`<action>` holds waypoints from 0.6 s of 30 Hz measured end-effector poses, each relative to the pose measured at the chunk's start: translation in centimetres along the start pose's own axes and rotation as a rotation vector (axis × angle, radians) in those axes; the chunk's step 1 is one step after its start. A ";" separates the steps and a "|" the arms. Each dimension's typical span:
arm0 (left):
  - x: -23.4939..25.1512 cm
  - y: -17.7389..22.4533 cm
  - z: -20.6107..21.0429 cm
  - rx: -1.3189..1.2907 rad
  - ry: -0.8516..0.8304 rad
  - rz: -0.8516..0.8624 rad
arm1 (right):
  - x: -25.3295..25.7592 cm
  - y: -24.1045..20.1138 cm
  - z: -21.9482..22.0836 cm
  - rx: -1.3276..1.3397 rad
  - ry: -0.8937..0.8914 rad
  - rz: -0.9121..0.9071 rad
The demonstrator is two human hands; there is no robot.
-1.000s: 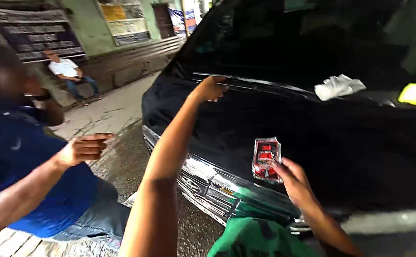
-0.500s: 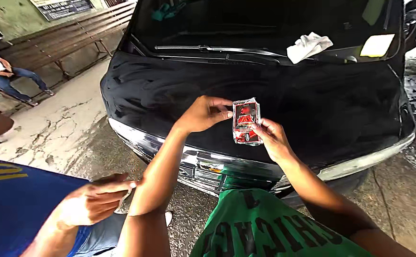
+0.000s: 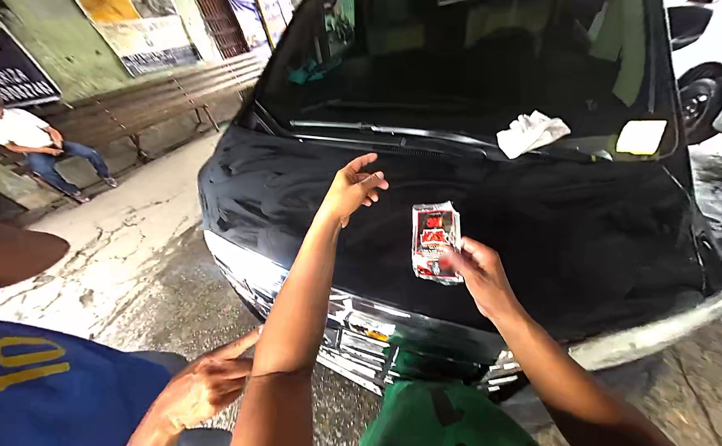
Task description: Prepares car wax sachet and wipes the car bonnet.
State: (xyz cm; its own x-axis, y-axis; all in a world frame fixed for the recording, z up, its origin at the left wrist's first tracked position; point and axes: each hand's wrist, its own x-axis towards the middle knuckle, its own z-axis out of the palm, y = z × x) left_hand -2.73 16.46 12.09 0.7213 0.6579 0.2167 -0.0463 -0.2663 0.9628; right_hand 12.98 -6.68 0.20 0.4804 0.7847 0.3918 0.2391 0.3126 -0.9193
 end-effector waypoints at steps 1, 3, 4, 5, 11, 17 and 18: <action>1.3 0.7 -0.7 -0.017 0.079 -0.024 | 0.1 0.0 -0.1 0.003 0.007 0.004; 3.7 2.2 -1.9 -0.066 0.180 -0.068 | -0.1 -0.1 -0.2 0.018 0.013 0.015; 4.7 2.9 -2.4 -0.087 0.205 -0.085 | -0.2 -0.1 -0.2 0.024 0.018 0.022; 5.5 3.6 -2.9 -0.099 0.221 -0.097 | -0.3 -0.1 -0.3 0.028 0.026 0.030; 6.9 5.6 -4.1 -0.053 0.236 -0.134 | -1.1 0.6 -2.4 0.029 0.065 0.062; 7.5 4.6 -4.0 -0.047 0.187 -0.177 | -0.7 1.1 -6.3 0.034 0.148 0.078; 7.2 4.5 -3.8 -0.034 0.181 -0.175 | -0.5 1.1 -7.0 0.033 0.167 0.078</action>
State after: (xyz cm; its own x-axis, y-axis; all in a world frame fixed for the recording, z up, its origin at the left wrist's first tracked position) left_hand -0.35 22.69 18.60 0.5848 0.8083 0.0685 0.0434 -0.1155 0.9924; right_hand 18.89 -10.44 -0.75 0.6301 0.7084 0.3179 0.1697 0.2739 -0.9467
